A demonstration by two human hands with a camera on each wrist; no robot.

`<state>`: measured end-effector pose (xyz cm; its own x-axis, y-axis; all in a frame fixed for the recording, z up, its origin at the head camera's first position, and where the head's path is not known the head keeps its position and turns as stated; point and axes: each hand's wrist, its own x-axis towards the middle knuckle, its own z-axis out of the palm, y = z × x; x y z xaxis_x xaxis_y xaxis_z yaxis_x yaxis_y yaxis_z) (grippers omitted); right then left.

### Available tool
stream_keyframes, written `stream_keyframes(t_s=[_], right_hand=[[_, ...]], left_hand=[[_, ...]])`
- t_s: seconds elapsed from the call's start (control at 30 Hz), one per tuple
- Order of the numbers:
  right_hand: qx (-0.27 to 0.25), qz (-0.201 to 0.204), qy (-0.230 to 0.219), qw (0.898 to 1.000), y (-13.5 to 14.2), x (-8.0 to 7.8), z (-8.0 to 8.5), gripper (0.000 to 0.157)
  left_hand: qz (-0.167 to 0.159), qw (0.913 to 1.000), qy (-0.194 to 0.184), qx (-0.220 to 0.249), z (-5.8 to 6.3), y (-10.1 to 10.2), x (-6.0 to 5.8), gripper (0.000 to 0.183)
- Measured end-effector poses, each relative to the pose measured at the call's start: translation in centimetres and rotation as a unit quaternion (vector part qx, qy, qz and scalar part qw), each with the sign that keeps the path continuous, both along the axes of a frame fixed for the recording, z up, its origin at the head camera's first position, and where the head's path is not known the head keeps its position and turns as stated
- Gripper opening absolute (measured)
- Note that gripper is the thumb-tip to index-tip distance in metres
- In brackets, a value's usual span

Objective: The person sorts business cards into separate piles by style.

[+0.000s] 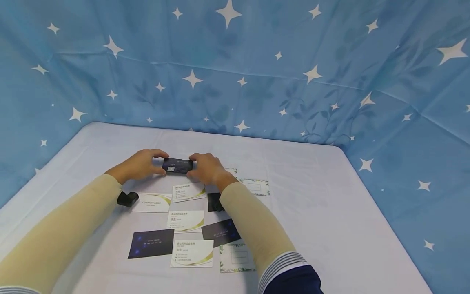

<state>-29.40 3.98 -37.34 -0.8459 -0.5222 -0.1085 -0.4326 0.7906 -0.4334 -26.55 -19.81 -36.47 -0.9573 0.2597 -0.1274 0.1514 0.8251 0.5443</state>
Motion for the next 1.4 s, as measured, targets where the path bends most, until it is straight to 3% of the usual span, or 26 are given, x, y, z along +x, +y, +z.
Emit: stream_keyframes(t_s=[0.3,0.73,1.2,1.4], right_hand=[[-0.038,-0.023,-0.001,0.999,-2.7,-2.2,-0.1,0.057],[-0.003,-0.055,-0.014,0.998,-4.9,-3.1,-0.8,0.055],[0.032,-0.074,-0.009,0.997,-5.3,-3.0,-0.4,0.055],[-0.013,-0.075,-0.020,0.997,-5.0,-2.7,-0.4,0.059]], left_hand=[[0.049,0.9978,-0.020,0.040,0.2,-1.7,-1.8,0.055],[0.069,0.9972,-0.029,0.007,-1.1,-2.1,-3.3,0.053],[0.077,0.9963,-0.036,-0.015,-0.4,-1.3,-3.4,0.053],[0.077,0.9960,-0.037,0.028,-0.2,-1.9,-3.1,0.056]])
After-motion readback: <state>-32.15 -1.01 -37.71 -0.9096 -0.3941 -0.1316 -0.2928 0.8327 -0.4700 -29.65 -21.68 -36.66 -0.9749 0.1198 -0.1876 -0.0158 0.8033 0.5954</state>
